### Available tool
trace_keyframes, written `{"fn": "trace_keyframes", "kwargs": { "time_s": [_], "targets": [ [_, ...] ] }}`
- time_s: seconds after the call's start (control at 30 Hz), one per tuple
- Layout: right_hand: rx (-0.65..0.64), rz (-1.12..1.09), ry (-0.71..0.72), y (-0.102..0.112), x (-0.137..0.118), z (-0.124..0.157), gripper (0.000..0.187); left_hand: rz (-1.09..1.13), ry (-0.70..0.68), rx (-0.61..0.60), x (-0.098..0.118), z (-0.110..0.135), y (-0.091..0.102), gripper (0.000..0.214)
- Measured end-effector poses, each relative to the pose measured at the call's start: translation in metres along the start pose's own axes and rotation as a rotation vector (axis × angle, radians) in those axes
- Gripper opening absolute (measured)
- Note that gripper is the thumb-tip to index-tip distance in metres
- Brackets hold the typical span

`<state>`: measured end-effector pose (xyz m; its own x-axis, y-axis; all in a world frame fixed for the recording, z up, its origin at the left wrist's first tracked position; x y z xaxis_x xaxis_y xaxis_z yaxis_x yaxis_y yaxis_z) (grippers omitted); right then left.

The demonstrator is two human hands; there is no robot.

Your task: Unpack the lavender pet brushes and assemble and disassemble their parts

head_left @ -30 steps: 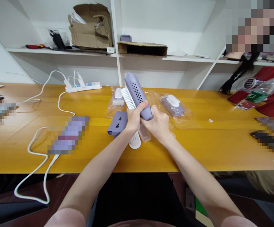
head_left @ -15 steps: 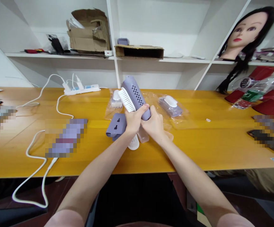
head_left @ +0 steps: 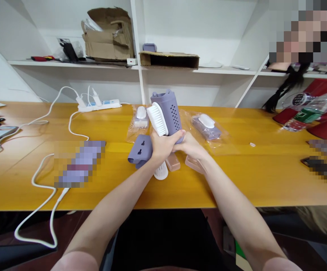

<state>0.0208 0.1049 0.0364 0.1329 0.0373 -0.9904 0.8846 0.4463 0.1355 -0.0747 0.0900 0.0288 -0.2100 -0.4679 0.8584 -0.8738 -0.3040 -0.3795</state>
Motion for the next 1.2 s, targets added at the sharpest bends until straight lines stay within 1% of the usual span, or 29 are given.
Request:
{"fn": "trace_keyframes", "kwargs": {
  "time_s": [0.1, 0.2, 0.3, 0.4, 0.5, 0.57, 0.67, 0.77, 0.87, 0.97, 1.03, 1.1, 1.2],
  "targets": [
    [0.135, 0.026, 0.037, -0.003, 0.003, 0.002, 0.012, -0.118, -0.127, 0.027, 0.008, -0.002, 0.004, 0.031],
    [0.245, 0.146, 0.097, -0.006, -0.002, 0.005, 0.012, -0.088, -0.161, 0.007, 0.012, -0.005, 0.007, 0.031],
    [0.293, 0.243, 0.13, -0.008, -0.009, 0.007, 0.016, -0.078, -0.205, 0.0, 0.014, -0.009, 0.009, 0.032],
    [0.291, 0.247, 0.11, -0.008, -0.009, 0.006, 0.014, -0.077, -0.222, 0.008, 0.014, -0.011, 0.009, 0.033],
    [0.273, 0.197, 0.082, -0.007, -0.005, 0.004, 0.013, -0.06, -0.218, 0.007, 0.011, -0.012, 0.007, 0.034],
    [0.287, 0.19, 0.104, -0.006, -0.004, 0.004, 0.014, -0.024, -0.211, 0.006, 0.009, -0.012, 0.005, 0.035],
    [0.366, 0.273, 0.138, -0.006, -0.007, 0.007, 0.014, 0.029, -0.194, 0.034, 0.004, -0.013, 0.006, 0.034],
    [0.423, 0.352, 0.103, -0.006, -0.008, 0.007, 0.011, 0.056, -0.164, 0.078, -0.002, -0.014, 0.01, 0.031],
    [0.402, 0.343, 0.089, -0.005, -0.006, 0.005, 0.011, 0.072, -0.147, 0.087, -0.003, -0.014, 0.01, 0.031],
    [0.355, 0.293, 0.107, 0.001, -0.003, 0.002, 0.012, 0.059, -0.134, 0.08, 0.0, -0.012, 0.005, 0.036],
    [0.352, 0.301, 0.12, 0.005, -0.003, 0.001, 0.012, 0.05, -0.117, 0.077, 0.002, -0.011, 0.001, 0.039],
    [0.394, 0.364, 0.133, 0.007, -0.006, 0.003, 0.014, 0.038, -0.087, 0.093, 0.002, -0.009, -0.001, 0.04],
    [0.509, 0.504, 0.141, 0.008, -0.012, 0.006, 0.018, 0.009, -0.041, 0.164, -0.002, -0.007, 0.003, 0.041]
  ]
}}
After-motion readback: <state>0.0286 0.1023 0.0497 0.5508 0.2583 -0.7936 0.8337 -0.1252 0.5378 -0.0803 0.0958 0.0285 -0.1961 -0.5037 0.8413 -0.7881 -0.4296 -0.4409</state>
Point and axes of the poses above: each hand's wrist, its own z-axis away from the middle knuckle, its own y-axis out of the back of the hand, x = y × z, the point moved 6 cm from there along -z, towards the middle knuckle, and after that the axes turned 10 degrees about -y, right-handed, at the moved point
